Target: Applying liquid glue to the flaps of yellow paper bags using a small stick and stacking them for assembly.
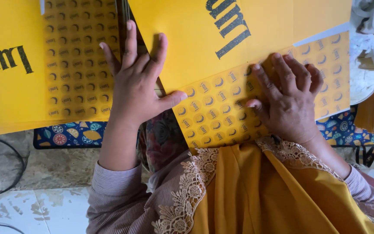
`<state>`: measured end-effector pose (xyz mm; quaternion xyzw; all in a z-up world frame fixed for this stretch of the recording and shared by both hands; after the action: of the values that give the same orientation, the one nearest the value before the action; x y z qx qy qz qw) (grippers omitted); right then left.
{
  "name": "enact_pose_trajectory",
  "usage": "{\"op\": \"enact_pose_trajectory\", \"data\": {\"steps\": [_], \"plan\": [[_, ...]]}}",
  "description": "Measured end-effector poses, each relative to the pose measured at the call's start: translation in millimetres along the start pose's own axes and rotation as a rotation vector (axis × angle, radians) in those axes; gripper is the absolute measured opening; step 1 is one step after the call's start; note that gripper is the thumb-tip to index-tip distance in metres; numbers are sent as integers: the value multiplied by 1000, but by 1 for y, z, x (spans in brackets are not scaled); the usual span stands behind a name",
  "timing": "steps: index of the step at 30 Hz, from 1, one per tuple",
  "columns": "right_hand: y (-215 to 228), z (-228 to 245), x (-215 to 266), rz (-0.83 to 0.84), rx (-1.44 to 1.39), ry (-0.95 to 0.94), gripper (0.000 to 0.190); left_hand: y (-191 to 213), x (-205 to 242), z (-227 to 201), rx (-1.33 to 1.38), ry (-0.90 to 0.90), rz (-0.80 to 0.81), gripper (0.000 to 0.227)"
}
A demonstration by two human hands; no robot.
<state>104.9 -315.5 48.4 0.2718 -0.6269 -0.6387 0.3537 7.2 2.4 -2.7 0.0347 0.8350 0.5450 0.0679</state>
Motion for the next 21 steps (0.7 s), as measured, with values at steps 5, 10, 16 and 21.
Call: {"op": "enact_pose_trajectory", "data": {"steps": [5,10,16,21], "plan": [[-2,-1,-1,-8,-7,-1,70,1,0,1,1,-11,2,105],[2,0,-2,-13,34,0,72,-1,0,3,-25,-8,42,116],[7,4,-5,-6,46,11,86,4,-2,-1,3,11,58,122],[8,5,-6,0,10,-6,82,2,-1,-1,-15,-15,8,119]]}}
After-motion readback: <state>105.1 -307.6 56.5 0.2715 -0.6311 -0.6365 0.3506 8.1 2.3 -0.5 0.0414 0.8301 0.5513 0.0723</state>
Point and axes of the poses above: each hand's wrist, its own x-axis away from the middle knuckle, its own y-axis out of the back of the hand, z = x × y, the point moved 1 cm from there along -x, towards the middle knuckle, and after that the axes turned 12 degrees about z, right-handed, at the moved point
